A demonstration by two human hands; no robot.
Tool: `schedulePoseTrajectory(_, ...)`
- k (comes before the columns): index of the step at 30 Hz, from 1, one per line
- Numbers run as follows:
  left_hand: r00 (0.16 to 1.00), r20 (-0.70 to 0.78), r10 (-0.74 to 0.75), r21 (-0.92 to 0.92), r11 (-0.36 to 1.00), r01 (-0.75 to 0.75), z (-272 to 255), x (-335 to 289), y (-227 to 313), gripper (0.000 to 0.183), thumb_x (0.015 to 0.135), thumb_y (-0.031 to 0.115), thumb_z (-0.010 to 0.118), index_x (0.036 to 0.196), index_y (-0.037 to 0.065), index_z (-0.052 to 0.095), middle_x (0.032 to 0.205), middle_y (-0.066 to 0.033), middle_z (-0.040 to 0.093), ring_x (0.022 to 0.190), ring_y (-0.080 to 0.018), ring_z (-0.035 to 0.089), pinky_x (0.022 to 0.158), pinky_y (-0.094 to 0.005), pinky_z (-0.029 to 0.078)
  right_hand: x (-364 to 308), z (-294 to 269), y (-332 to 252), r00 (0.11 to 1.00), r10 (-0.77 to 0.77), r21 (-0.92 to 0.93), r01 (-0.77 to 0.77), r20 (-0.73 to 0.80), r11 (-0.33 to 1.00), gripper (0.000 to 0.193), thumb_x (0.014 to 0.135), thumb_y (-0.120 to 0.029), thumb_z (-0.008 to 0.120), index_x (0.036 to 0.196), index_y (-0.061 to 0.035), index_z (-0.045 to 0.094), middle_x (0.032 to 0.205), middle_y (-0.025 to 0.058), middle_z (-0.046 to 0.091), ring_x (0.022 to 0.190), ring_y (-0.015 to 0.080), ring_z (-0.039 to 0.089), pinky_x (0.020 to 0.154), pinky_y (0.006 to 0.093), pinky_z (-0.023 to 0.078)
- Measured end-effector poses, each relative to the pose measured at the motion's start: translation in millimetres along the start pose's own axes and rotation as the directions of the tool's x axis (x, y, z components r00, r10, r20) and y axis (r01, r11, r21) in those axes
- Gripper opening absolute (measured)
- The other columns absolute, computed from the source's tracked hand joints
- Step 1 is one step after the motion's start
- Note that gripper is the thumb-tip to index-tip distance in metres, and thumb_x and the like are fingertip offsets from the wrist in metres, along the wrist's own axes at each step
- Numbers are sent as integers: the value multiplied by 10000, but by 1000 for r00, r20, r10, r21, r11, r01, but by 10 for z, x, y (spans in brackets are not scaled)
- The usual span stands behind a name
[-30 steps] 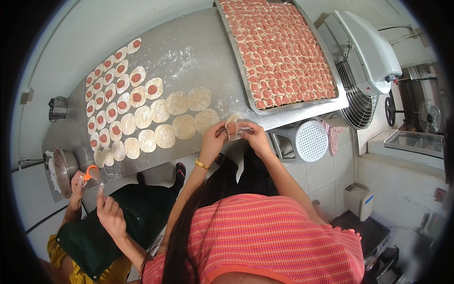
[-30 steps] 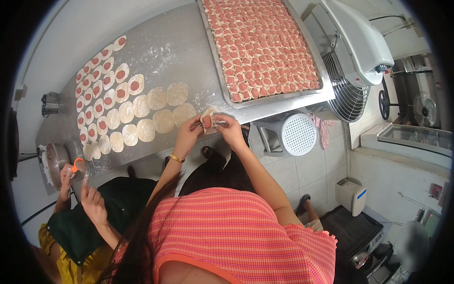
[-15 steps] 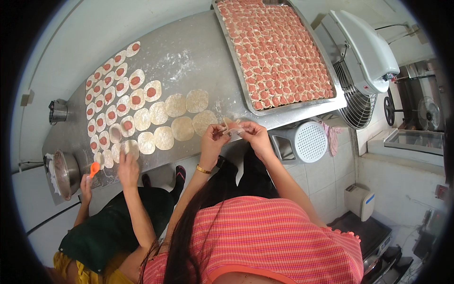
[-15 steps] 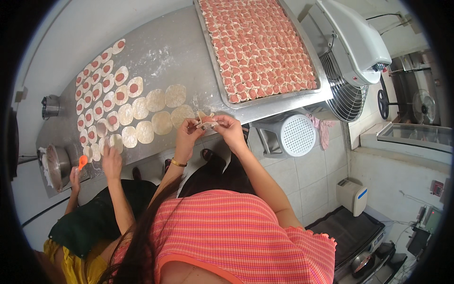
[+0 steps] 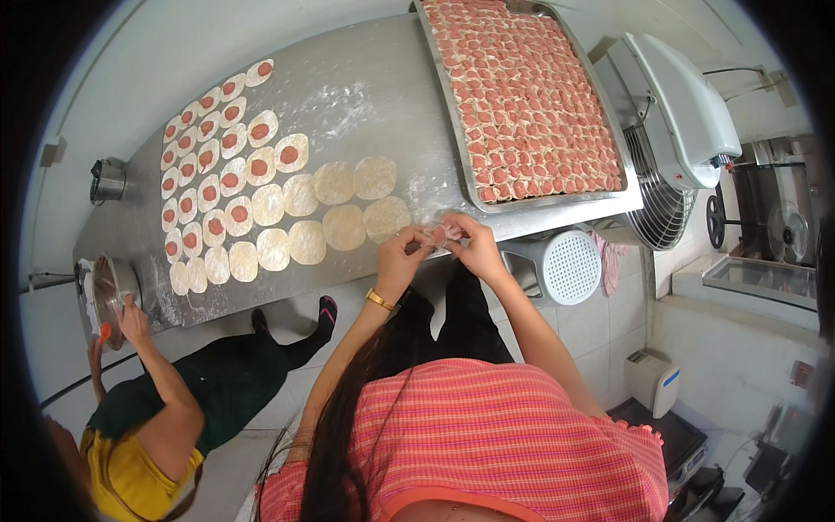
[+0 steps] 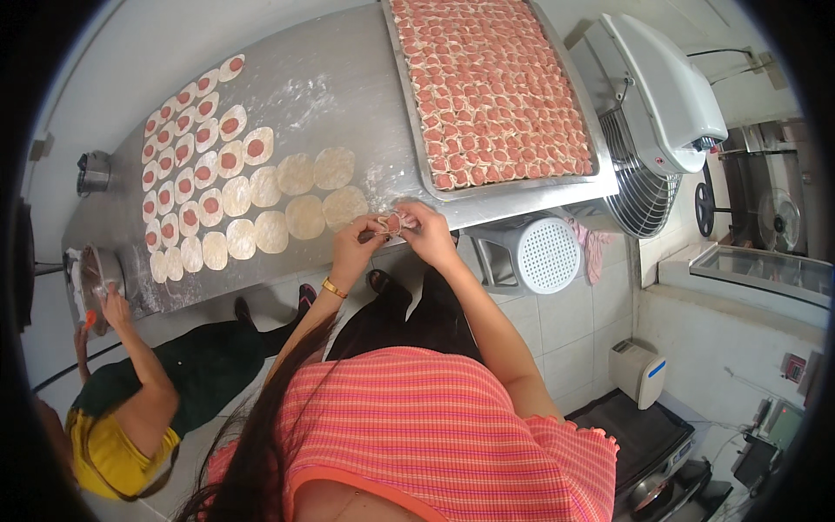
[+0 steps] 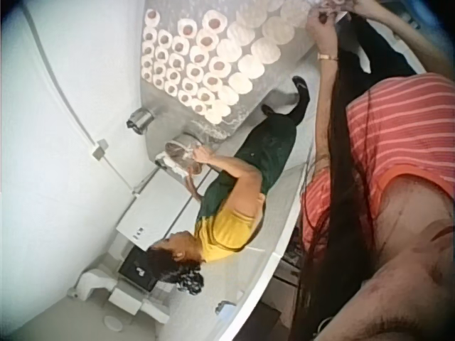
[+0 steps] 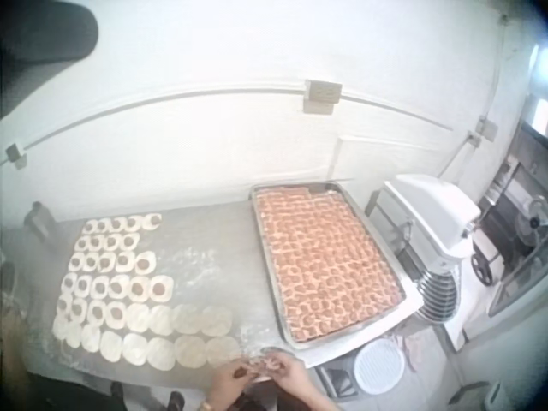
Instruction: The person places small red filling portions onto round dough discs laid out on a stainless steel table, then folds and pleats each disc to enclose the filling. The finished dumplings are placed in neat rows on a large metal tray. Another person works alongside, performing the same steps.
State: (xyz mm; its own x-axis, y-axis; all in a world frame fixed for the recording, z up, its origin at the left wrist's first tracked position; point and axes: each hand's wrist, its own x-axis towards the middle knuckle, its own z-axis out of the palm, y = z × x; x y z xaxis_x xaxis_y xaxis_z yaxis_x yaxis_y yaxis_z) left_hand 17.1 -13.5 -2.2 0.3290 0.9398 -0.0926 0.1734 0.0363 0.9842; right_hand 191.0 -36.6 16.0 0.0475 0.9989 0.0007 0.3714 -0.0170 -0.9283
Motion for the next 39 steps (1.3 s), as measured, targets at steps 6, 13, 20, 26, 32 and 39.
schedulePoseTrajectory(6,994,-61,-94,0,996,94,45,14,45,225,715,-29,696,908,9,585,885,-55,638,786,-143,647,692,-267,531,92,-28,-79,987,-149,-170,157,56,973,404,659,82,644,1048,-22,609,926,112,612,770,228,601,703,293,492)
schedulePoseTrajectory(13,1000,-4,2,235,972,-1,55,52,138,266,699,38,743,924,14,603,751,-61,646,696,-122,641,640,-248,512,43,-53,-53,996,-63,-214,76,65,974,359,639,92,623,982,-14,626,879,110,596,767,265,595,694,327,493)
schedulePoseTrajectory(20,997,54,-51,253,967,36,-13,123,110,277,668,145,780,826,25,587,711,-85,651,651,-177,645,609,-288,501,106,-69,-143,994,-104,-230,111,45,967,321,618,101,619,911,-30,638,841,108,596,741,273,596,655,340,485)
schedulePoseTrajectory(26,995,83,-47,428,904,7,-6,165,190,291,672,187,778,825,36,582,696,-102,641,641,-226,641,589,-318,492,120,18,-104,982,-172,-238,187,84,953,368,593,128,562,925,-12,636,891,133,594,838,339,590,709,388,482)
schedulePoseTrajectory(32,996,55,64,297,952,-77,-96,122,153,263,704,198,749,800,38,564,673,-101,630,643,-273,631,564,-357,471,95,33,-167,989,-124,-261,139,74,955,345,599,130,556,895,-28,633,898,129,590,875,333,581,720,395,472)
schedulePoseTrajectory(39,998,59,25,376,925,-46,-71,108,161,242,728,196,732,802,35,566,684,-111,631,646,-256,636,575,-348,479,108,21,-264,991,-113,-232,125,66,965,285,614,106,589,867,-20,628,877,128,584,860,326,579,719,398,469)
